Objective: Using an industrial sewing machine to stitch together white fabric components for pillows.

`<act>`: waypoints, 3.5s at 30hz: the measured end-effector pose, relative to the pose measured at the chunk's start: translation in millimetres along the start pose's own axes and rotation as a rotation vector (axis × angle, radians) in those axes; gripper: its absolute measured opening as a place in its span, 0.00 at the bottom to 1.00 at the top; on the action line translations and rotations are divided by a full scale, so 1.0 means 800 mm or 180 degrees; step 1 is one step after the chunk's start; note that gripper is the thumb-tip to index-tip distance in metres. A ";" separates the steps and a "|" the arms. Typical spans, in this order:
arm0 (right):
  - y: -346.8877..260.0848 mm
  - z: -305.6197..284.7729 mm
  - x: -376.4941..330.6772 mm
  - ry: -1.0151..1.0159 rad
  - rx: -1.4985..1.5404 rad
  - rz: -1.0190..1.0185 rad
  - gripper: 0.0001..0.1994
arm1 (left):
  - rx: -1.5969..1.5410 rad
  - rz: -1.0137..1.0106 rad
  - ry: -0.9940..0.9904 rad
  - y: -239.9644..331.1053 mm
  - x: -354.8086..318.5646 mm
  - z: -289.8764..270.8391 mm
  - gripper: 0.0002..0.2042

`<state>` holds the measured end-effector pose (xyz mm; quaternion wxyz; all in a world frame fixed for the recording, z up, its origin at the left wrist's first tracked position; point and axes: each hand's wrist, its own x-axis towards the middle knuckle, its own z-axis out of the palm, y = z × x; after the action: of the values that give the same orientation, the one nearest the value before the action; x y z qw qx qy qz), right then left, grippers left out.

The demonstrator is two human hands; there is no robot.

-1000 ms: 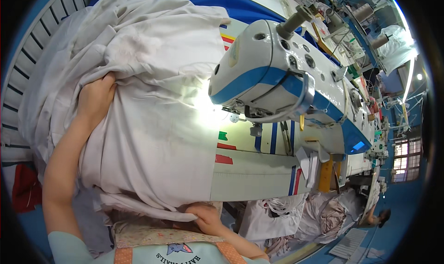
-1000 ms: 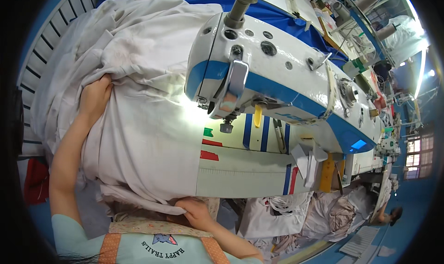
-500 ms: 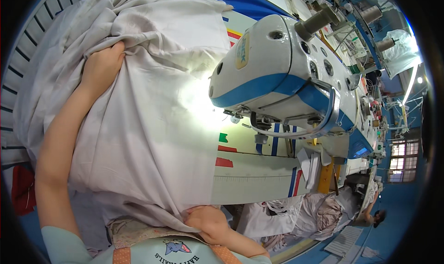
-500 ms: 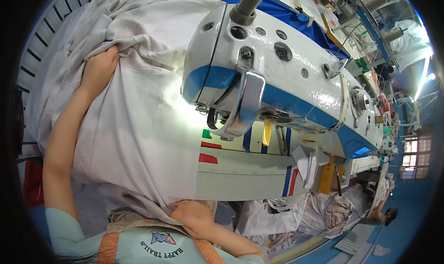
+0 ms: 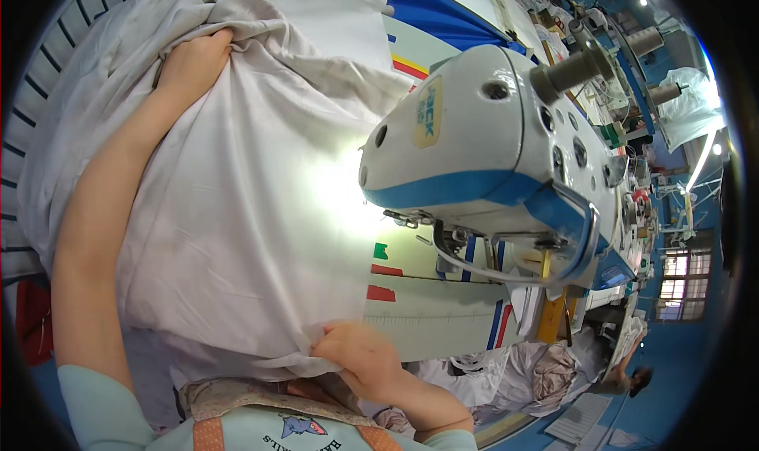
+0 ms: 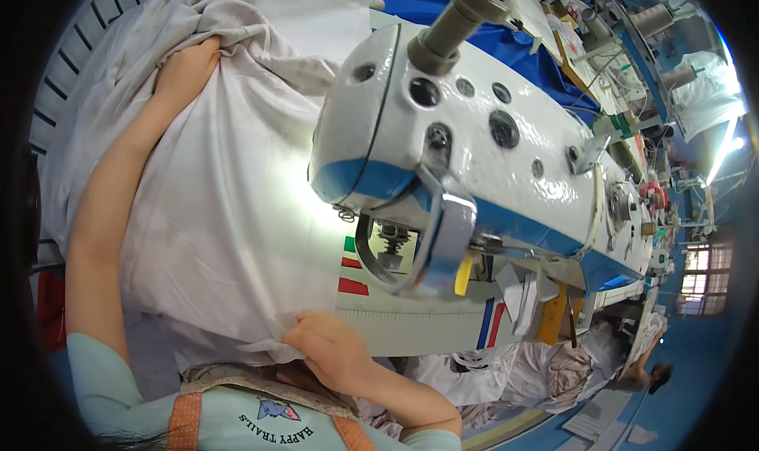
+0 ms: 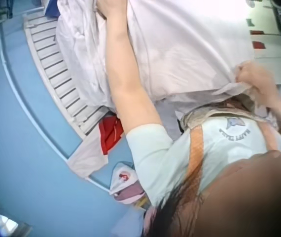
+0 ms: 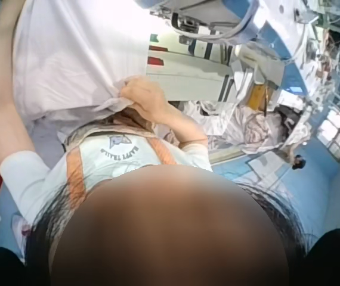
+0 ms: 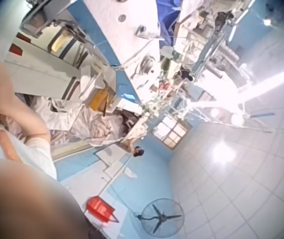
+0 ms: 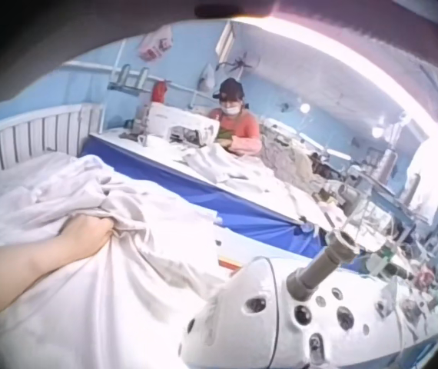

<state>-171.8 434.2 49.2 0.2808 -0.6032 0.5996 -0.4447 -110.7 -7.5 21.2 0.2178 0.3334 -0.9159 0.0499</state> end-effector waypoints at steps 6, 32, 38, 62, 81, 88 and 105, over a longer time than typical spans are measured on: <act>0.019 -0.020 0.039 -0.0421 -0.0222 0.0137 0.15 | 0.0045 -0.0076 0.0150 -0.017 0.036 0.020 0.08; 0.030 -0.002 0.068 0.1138 -0.0439 0.0747 0.07 | -0.1941 -0.1487 -0.0396 0.077 -0.628 -0.157 0.18; -0.071 0.043 0.068 0.1054 -0.2169 -0.0205 0.18 | -0.2734 -0.3024 -0.0362 0.034 -0.605 -0.173 0.09; -0.141 0.078 -0.027 0.1412 0.1203 0.0739 0.08 | -0.1872 -0.2370 0.1494 -0.125 -0.520 -0.311 0.04; -0.038 0.178 -0.087 -0.0050 -0.1356 -0.0341 0.16 | -0.2462 -0.1100 -0.1975 0.069 -0.503 -0.162 0.10; -0.026 0.227 -0.017 -0.1142 -0.2973 0.0134 0.09 | -0.2791 -0.0977 -0.1997 0.073 -0.504 -0.217 0.12; -0.116 0.005 -0.073 -0.1193 -0.0841 0.0794 0.10 | -0.3319 -0.1082 -0.1954 -0.056 -0.518 -0.347 0.07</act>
<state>-118.0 501.5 116.7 0.3584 -0.6279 0.6598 -0.2049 302.2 267.7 89.1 0.0838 0.3234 -0.7748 -0.5367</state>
